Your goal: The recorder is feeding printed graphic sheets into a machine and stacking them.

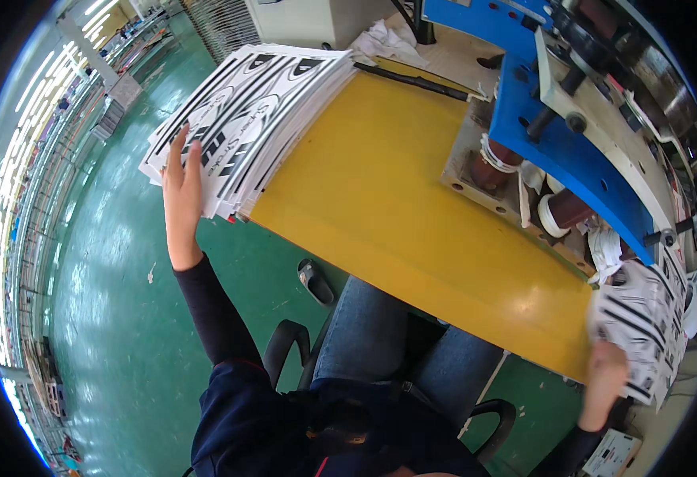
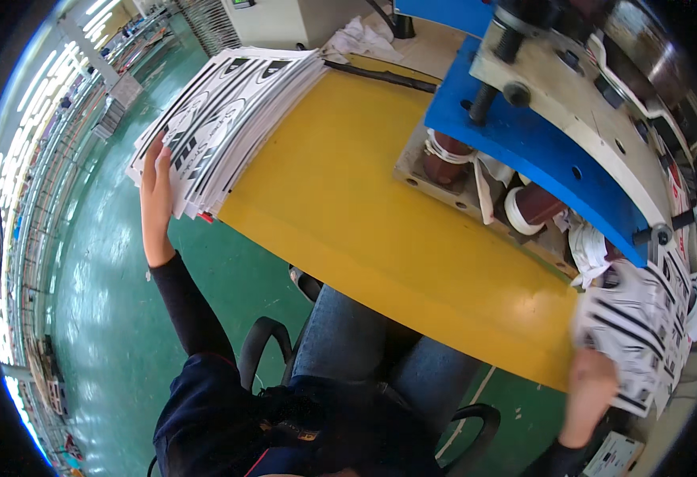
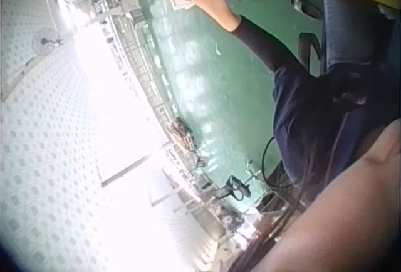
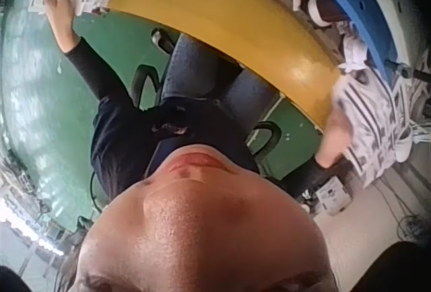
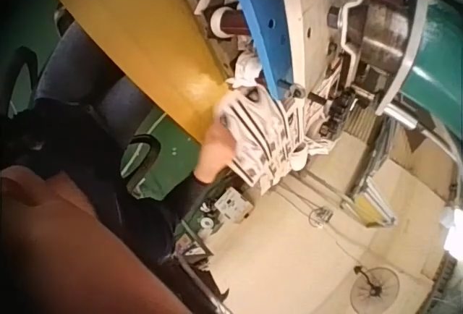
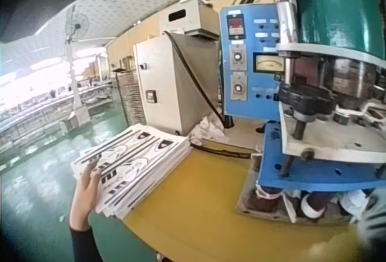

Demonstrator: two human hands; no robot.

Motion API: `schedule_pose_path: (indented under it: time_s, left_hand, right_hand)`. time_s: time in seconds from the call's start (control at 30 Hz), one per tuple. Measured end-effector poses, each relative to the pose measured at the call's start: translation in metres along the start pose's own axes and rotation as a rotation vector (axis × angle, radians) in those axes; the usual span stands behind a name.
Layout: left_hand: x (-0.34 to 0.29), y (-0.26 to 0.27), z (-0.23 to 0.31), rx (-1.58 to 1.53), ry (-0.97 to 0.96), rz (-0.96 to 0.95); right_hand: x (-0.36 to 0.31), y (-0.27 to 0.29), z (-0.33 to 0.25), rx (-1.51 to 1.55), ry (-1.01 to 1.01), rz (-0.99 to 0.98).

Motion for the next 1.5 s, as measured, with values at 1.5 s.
schedule_pose_path:
  time_s: [1.5]
  left_hand:
    - [-0.104,-0.183,0.195,-0.05,-0.581,-0.799]
  right_hand:
    - [0.039,-0.024,-0.028,0.667,-0.236,-0.156]
Point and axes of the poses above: each hand's wrist, its own x-axis towards the middle knuckle, its own y-axis out of the back of the hand, z = x × y, the point moved 6 cm from there along x, towards the middle knuckle, and after that the axes turned 12 degrees about -y, right-handed, at the moved point
